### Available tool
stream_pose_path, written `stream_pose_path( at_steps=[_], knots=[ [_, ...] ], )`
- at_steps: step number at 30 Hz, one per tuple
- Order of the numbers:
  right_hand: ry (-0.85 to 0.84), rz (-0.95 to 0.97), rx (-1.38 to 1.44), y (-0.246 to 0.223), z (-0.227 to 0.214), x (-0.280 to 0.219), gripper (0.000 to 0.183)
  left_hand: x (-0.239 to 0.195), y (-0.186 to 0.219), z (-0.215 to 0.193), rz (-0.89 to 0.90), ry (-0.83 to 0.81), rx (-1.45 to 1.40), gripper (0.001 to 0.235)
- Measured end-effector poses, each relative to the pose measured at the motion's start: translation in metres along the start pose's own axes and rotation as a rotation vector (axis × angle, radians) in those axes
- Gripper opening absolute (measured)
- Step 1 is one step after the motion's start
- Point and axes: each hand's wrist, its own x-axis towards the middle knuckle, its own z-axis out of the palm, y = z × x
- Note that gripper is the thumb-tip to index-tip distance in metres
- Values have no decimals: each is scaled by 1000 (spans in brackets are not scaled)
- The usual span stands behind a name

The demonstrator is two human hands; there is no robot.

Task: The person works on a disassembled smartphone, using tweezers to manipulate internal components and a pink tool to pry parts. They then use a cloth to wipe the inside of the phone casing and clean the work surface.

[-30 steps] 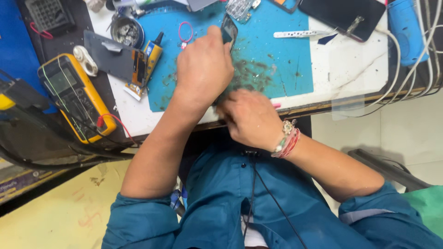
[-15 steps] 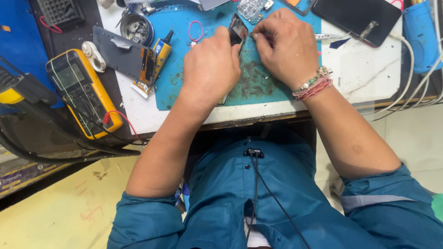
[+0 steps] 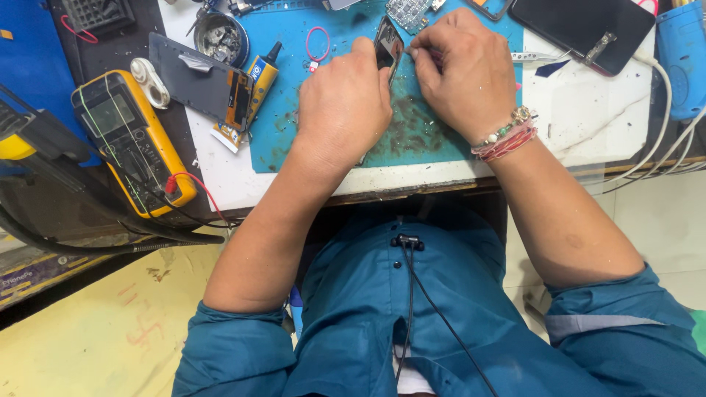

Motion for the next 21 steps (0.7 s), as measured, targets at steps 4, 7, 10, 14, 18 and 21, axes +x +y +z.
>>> stream_pose_path(
  at_steps=[4,7,10,14,18,21],
  knots=[
    [7,-15,-2,1,0,-1,3,0,0,0,8,6,5,30],
    [10,-12,-1,1,1,-1,3,0,1,0,0,3,0,30],
    [11,-25,-22,1,2,-2,2,-1,1,1,9,12,10,30],
    [12,-52,-59,1,1,-2,3,-1,1,2,9,18,12,30],
    [3,27,31,1,1,1,5,-1,0,2,14,37,-9,30],
    [7,19,7,1,3,-1,4,0,-1,3,5,17,8,30]
  ],
)
